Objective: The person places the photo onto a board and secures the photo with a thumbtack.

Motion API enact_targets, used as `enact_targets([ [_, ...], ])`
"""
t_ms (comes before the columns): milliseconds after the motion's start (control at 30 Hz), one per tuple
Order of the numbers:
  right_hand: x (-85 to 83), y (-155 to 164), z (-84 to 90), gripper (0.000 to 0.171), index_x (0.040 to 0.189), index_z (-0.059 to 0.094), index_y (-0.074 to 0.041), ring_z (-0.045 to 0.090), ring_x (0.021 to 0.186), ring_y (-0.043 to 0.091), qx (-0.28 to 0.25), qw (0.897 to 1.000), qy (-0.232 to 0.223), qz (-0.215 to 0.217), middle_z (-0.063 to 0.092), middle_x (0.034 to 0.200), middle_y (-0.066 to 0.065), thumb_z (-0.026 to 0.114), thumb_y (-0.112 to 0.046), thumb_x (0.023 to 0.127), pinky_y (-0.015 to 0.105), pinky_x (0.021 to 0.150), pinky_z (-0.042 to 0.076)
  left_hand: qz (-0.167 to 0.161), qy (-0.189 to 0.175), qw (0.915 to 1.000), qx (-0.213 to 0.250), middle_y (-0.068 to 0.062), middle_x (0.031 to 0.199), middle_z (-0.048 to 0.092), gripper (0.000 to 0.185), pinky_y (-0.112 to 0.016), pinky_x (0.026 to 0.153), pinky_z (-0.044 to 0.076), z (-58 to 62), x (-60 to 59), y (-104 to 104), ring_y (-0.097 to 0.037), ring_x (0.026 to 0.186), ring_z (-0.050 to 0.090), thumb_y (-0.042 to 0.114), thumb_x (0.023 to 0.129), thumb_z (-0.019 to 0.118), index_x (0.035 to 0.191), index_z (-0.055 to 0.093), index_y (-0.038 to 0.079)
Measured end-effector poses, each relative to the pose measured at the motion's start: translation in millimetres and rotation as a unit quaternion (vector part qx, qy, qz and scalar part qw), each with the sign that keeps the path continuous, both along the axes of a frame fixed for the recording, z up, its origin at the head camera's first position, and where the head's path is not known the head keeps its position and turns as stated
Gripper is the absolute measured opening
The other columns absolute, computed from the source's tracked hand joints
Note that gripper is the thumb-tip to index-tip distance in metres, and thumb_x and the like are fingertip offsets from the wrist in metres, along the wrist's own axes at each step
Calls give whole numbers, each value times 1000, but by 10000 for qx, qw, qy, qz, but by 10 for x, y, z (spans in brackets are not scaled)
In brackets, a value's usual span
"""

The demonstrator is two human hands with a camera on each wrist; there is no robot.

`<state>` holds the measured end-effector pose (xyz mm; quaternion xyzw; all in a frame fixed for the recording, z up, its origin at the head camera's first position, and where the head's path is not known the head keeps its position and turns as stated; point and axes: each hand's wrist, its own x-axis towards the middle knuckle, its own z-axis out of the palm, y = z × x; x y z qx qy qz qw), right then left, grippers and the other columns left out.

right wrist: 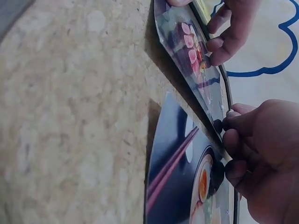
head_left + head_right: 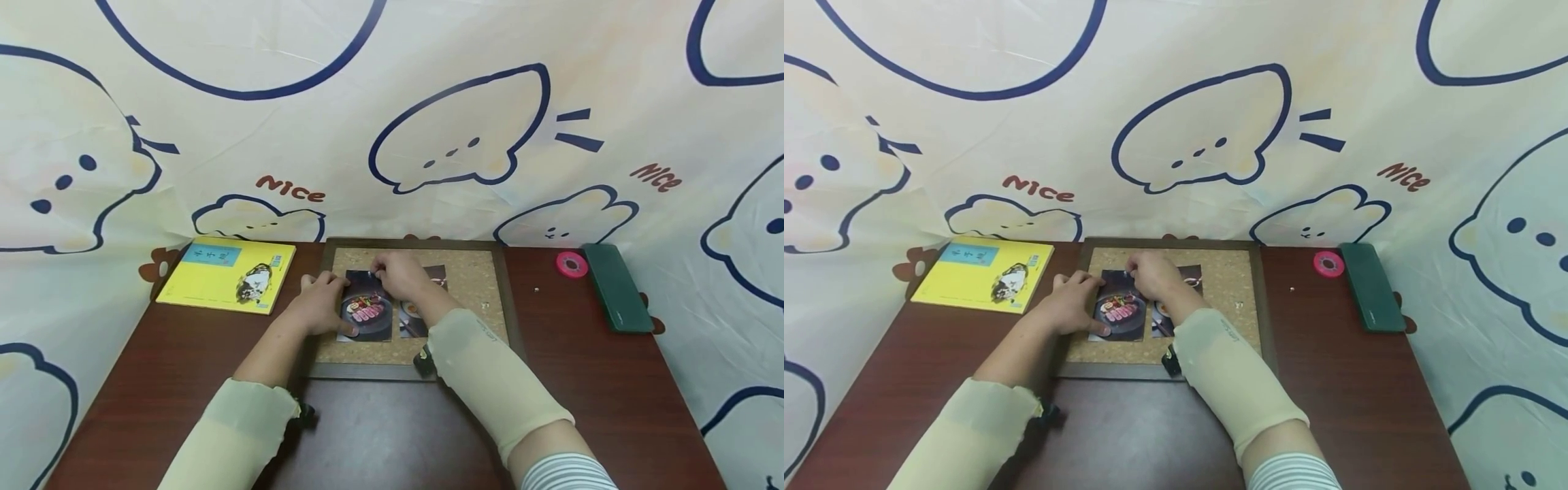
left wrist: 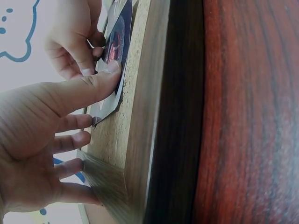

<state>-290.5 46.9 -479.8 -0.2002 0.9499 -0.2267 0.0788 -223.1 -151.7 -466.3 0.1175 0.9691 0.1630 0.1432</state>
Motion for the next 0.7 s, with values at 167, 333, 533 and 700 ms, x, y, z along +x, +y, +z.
enact_targets([
  [167,-25,-31,4,16,100,70,-25,60,88,10,219,9995,71,231,67,96,-10,54,-21,98,35,84,49,14,-5,10000,-1,-11,136,43,104,-44,79,45,6,19,7,-32,107,29,57,54,89,139,49,14],
  [333,-60,-72,17,17,99,70,-26,60,91,12,503,9979,117,403,67,97,-10,54,-20,98,35,87,48,22,7,10000,4,-11,136,43,104,-44,80,45,-2,29,2,-32,107,29,57,54,89,139,49,14],
  [533,-96,-112,81,16,98,70,-26,60,91,11,628,9968,-88,491,67,95,-9,54,-22,98,33,86,48,72,-43,10000,-19,-9,137,42,104,-43,78,46,-13,11,-2,-31,107,27,58,54,88,140,48,16],
  [700,-129,-145,106,17,99,70,-24,59,89,10,683,9960,-341,468,65,96,-8,53,-23,99,31,83,49,86,-66,9999,28,-8,136,42,105,-43,78,46,-19,-2,4,-31,108,28,58,54,89,141,48,16],
])
